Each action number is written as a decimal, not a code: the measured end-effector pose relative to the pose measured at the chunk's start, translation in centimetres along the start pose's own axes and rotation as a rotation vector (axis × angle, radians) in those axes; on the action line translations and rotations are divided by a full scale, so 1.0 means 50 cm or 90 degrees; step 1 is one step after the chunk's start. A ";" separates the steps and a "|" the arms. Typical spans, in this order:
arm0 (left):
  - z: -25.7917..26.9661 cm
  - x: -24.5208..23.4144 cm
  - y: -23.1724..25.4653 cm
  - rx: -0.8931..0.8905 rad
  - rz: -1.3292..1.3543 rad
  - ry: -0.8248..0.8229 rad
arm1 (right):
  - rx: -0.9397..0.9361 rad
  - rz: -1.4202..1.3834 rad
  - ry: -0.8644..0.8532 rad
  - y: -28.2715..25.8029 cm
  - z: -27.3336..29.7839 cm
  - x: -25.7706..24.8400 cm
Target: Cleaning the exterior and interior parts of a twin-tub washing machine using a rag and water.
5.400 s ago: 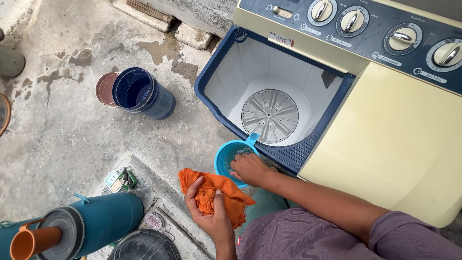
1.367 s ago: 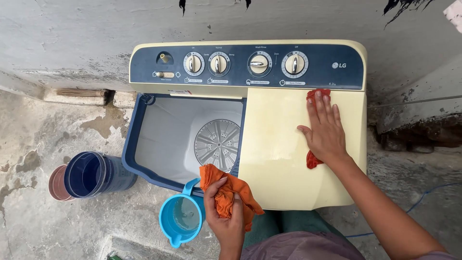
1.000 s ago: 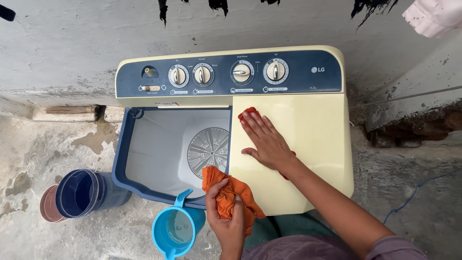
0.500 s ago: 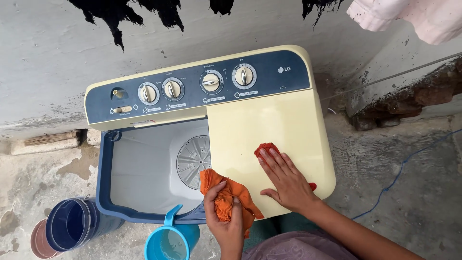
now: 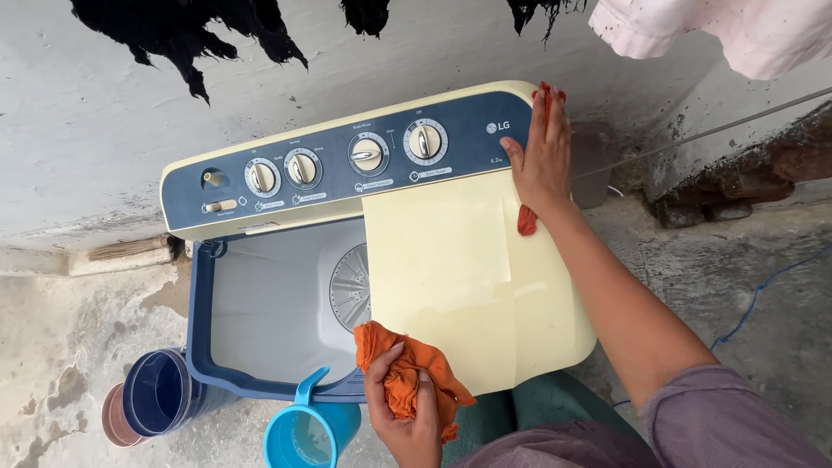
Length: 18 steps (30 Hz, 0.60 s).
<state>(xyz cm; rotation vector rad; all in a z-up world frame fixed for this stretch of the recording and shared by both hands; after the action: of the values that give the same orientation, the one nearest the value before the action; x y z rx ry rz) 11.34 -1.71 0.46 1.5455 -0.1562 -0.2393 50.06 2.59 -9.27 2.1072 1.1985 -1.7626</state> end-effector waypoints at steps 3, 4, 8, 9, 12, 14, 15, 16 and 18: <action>0.017 0.000 0.000 -0.011 0.009 0.015 | -0.032 -0.063 -0.014 0.016 -0.045 0.014; 0.021 0.003 0.000 -0.015 0.006 0.014 | -0.029 -0.063 -0.018 0.020 -0.035 0.014; 0.044 0.005 -0.006 -0.012 0.002 0.011 | 0.024 -0.066 -0.059 0.028 0.060 -0.007; 0.046 0.008 -0.009 -0.011 0.011 0.006 | 0.047 -0.062 -0.083 0.027 0.090 -0.018; 0.048 0.014 -0.013 0.007 -0.021 -0.025 | 0.070 -0.034 -0.132 0.025 0.214 -0.060; 0.047 0.018 -0.002 0.023 -0.008 -0.058 | 0.076 -0.021 -0.120 0.027 0.292 -0.079; 0.046 0.020 0.005 0.041 0.004 -0.084 | 0.077 -0.012 -0.109 0.026 0.330 -0.090; 0.046 0.017 0.003 0.040 0.005 -0.092 | 0.084 -0.008 -0.106 0.023 0.361 -0.098; 0.043 0.009 0.000 0.037 0.018 -0.114 | 0.164 -0.082 -0.084 0.017 0.422 -0.112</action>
<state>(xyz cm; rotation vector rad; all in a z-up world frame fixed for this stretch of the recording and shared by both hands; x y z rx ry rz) 11.23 -3.90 0.49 1.5770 -0.3284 -0.3537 34.47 -12.67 -11.00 2.0421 1.1482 -2.1823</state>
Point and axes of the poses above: each hand's wrist, its own z-axis away from the middle knuckle, its own x-axis out of the palm, y = z × x, the point moved 3 cm from there along -z, towards the middle knuckle, and after that the axes turned 12 degrees about z, right-handed, at the moved point
